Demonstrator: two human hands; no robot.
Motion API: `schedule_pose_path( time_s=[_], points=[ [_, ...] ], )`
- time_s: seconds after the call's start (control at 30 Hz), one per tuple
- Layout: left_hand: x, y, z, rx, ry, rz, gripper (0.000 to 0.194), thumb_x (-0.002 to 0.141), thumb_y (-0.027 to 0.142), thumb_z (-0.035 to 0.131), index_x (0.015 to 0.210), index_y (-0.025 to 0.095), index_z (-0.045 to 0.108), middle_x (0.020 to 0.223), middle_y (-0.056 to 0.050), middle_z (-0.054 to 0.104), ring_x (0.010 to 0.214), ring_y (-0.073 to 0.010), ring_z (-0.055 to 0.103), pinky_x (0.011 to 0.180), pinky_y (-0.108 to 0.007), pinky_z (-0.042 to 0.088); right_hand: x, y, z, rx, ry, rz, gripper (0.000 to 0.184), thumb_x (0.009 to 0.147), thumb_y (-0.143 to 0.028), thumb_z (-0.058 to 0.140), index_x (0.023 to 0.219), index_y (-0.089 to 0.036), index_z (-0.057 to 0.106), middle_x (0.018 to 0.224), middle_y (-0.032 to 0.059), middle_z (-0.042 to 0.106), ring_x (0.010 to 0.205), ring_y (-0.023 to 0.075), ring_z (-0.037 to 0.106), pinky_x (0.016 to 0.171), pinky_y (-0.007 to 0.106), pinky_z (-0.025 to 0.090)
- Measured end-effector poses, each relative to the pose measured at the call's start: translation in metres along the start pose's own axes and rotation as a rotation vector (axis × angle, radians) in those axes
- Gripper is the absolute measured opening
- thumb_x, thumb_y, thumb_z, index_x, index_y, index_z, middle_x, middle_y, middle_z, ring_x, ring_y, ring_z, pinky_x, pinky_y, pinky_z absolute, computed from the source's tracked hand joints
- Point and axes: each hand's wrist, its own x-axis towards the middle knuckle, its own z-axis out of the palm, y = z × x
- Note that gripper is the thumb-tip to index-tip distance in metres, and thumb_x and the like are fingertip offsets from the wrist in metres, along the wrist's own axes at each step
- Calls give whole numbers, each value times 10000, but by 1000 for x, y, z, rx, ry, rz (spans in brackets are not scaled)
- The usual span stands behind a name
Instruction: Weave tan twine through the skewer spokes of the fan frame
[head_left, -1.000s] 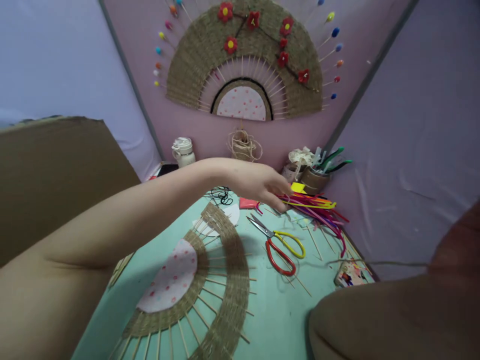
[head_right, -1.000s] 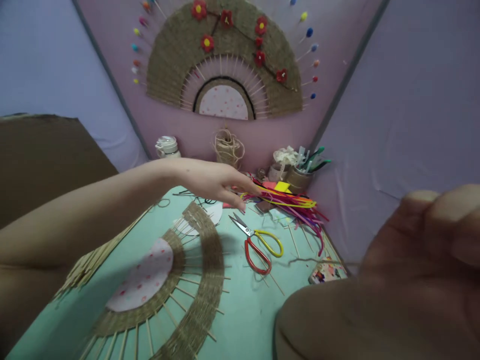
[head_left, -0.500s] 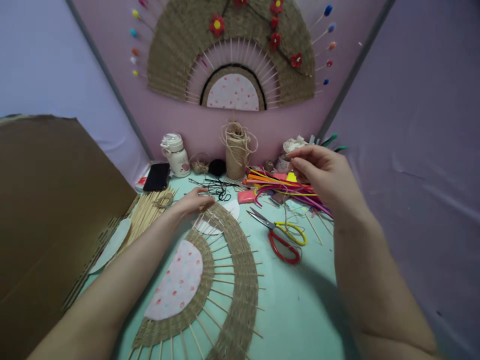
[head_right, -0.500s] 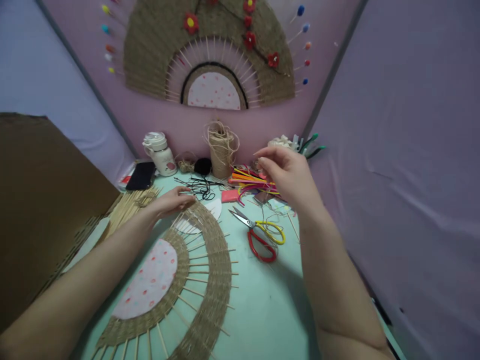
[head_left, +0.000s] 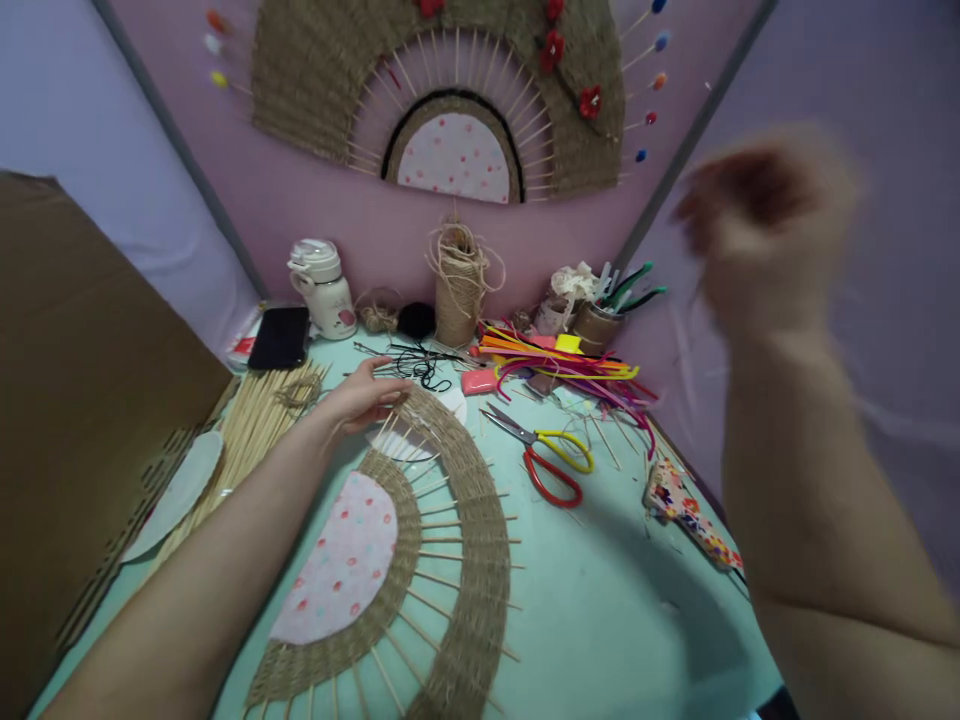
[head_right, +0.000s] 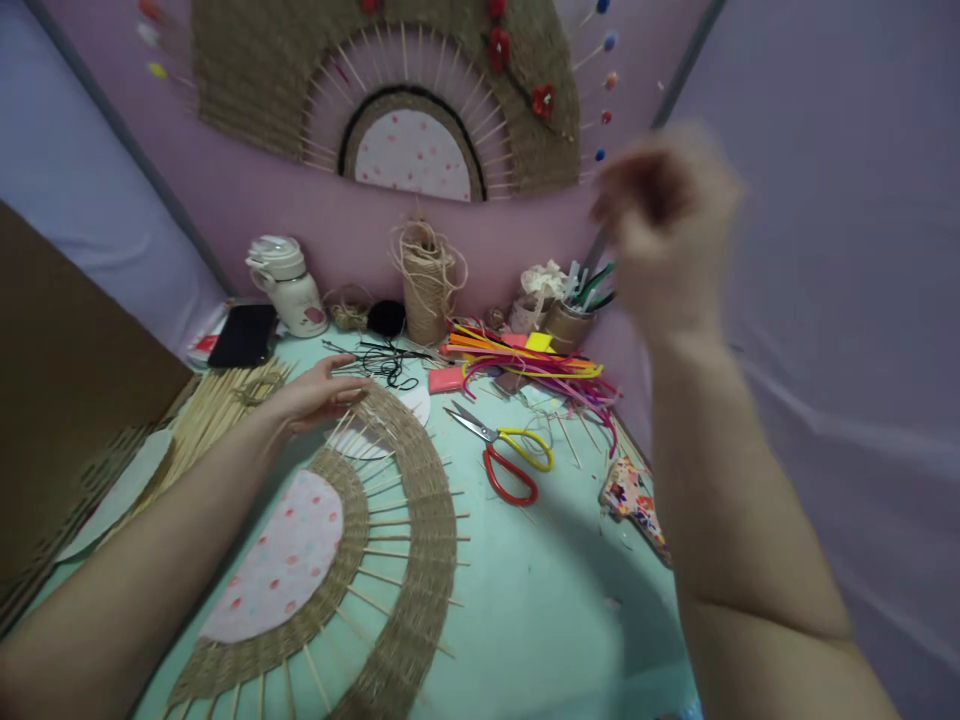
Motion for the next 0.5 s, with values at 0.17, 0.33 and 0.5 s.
schedule_pose_path(
  time_s=[0.17,0.33,0.5],
  points=[
    [-9,7,-4,-25,-133,15,621,596,220,786,1153,203,513,757,-20,671,636,-138,646,547,-216,475,-86,37,73,-9,-476,226,219,838,-199,439,885,-167,650,659,11,618,586,129,545,617,273,454],
    [-12,3,-9,-82,-558,-92,353,697,349,693,973,130,675,1005,-128,696,900,-251,651,795,-356,501,-127,30,103,-15,-525,161,229,819,-218,465,942,-170,653,1021,95,655,968,207,572,877,356,408],
    [-15,0,-12,-60,-644,-102,324,723,268,670,1020,140,683,1007,-122,702,913,-246,652,827,-353,489,-142,-11,119,178,-591,427,297,806,-408,511,855,-154,658,850,66,669,784,178,573,736,297,420]
  ],
)
